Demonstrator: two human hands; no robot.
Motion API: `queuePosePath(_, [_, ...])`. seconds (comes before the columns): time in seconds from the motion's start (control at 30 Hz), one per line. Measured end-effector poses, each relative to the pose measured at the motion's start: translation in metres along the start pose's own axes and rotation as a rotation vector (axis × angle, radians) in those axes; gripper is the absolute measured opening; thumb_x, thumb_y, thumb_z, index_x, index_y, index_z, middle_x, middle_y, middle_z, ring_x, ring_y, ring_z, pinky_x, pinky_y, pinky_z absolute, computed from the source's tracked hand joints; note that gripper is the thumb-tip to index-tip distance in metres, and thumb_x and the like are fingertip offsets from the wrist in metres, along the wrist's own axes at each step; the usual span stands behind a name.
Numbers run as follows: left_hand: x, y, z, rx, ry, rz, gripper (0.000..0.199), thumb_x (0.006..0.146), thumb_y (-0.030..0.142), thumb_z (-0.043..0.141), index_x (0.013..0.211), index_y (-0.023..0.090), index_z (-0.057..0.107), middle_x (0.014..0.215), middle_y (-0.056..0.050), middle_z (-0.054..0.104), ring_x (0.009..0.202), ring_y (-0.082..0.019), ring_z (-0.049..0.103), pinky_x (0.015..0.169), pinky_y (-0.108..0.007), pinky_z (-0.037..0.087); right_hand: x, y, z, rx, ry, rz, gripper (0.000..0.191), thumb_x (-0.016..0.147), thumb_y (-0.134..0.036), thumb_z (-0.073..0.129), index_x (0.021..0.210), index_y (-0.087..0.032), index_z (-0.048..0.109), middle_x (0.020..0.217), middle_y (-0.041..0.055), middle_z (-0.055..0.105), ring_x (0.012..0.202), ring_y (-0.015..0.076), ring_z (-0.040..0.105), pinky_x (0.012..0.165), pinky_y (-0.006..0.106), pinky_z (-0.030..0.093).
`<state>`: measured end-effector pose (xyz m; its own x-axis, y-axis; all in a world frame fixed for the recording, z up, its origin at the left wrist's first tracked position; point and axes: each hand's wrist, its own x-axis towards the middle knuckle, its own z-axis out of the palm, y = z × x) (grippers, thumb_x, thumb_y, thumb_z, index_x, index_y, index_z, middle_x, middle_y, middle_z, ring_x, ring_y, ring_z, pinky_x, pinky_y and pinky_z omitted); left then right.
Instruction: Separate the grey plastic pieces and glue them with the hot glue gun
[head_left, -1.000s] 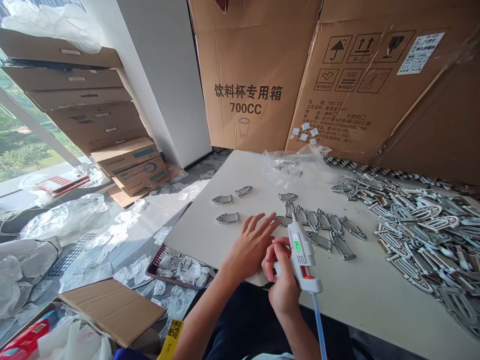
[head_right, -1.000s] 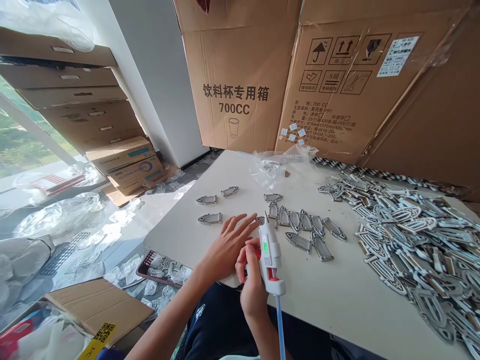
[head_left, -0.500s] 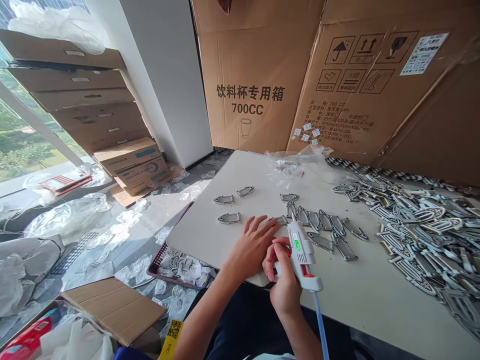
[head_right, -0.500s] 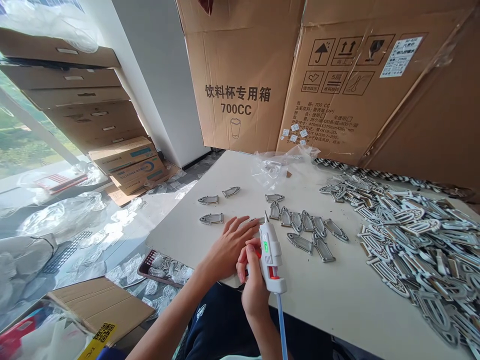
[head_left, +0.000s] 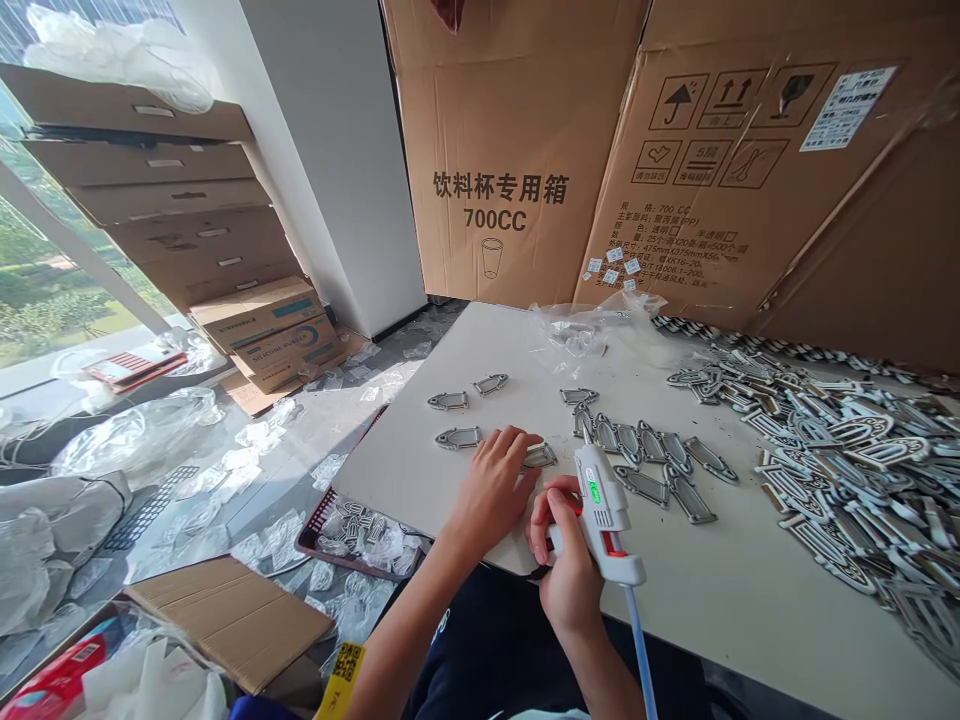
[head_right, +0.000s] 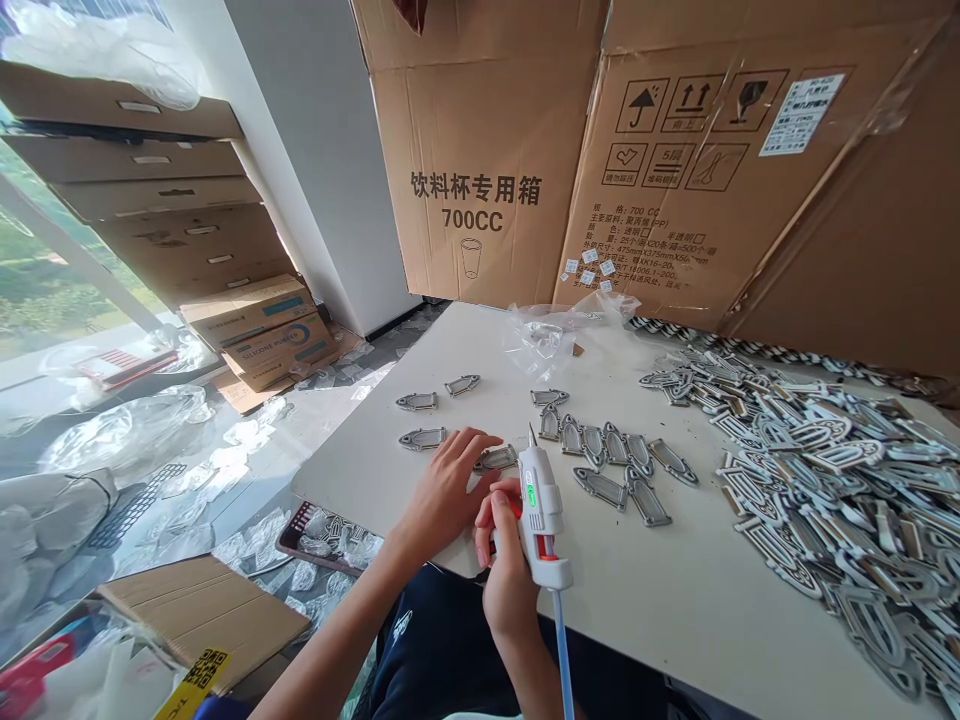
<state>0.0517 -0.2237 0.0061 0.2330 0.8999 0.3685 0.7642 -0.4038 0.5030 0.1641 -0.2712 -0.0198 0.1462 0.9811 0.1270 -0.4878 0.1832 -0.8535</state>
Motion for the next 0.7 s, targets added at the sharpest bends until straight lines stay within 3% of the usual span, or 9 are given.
queuePosePath(0.13, [-0.001, -0.002, 0.001, 0.006, 0.011, -0.035, 0.030, 0.104, 0.025, 0.060, 0.134, 0.023, 0.063, 0.123, -0.009, 0.068, 0.118, -0.030, 0.060, 0.104, -0.049, 0.052, 0.000, 0.001, -0.001, 0.006, -0.004, 0.000, 0.031, 0.103, -0.046, 0.070, 0.103, -0.017, 0.058, 0.073, -0.0048, 0.054, 0.041, 0.0032, 0.038, 0.044, 0.017, 0.035])
queuePosePath(0.37, [0.000, 0.001, -0.012, -0.194, -0.028, -0.200, 0.025, 0.099, 0.021, 0.061, 0.121, 0.024, 0.073, 0.111, -0.007, 0.069, 0.096, -0.024, 0.068, 0.087, -0.042, 0.056, 0.001, -0.003, 0.005, -0.041, 0.092, -0.021, 0.033, 0.101, -0.045, 0.072, 0.099, -0.016, 0.058, 0.077, -0.0030, 0.057, 0.044, 0.0031, 0.040, 0.045, 0.017, 0.035])
queuePosePath(0.47, [0.002, 0.001, -0.026, -0.451, -0.058, -0.291, 0.017, 0.094, 0.031, 0.070, 0.108, 0.022, 0.074, 0.099, -0.006, 0.071, 0.090, -0.022, 0.068, 0.083, -0.038, 0.057, 0.004, -0.004, 0.006, -0.039, 0.144, 0.020, 0.037, 0.098, -0.048, 0.076, 0.106, -0.017, 0.058, 0.074, -0.0042, 0.055, 0.045, 0.0041, 0.040, 0.047, 0.017, 0.037])
queuePosePath(0.6, [0.003, 0.004, -0.046, -0.908, -0.146, -0.384, 0.028, 0.087, 0.042, 0.082, 0.102, 0.020, 0.073, 0.103, -0.006, 0.074, 0.093, -0.020, 0.068, 0.083, -0.033, 0.057, 0.005, -0.007, 0.007, -0.005, 0.137, 0.091, 0.052, 0.097, -0.056, 0.078, 0.128, -0.020, 0.058, 0.075, -0.0043, 0.054, 0.047, 0.0046, 0.038, 0.048, 0.017, 0.037])
queuePosePath(0.7, [0.002, 0.005, -0.054, -0.959, -0.187, -0.376, 0.033, 0.083, 0.042, 0.087, 0.103, 0.019, 0.074, 0.103, -0.006, 0.072, 0.095, -0.019, 0.066, 0.085, -0.032, 0.055, 0.004, -0.009, 0.007, 0.018, 0.052, 0.111, 0.050, 0.100, -0.061, 0.074, 0.122, -0.017, 0.062, 0.068, -0.0044, 0.049, 0.047, 0.0047, 0.034, 0.047, 0.016, 0.033])
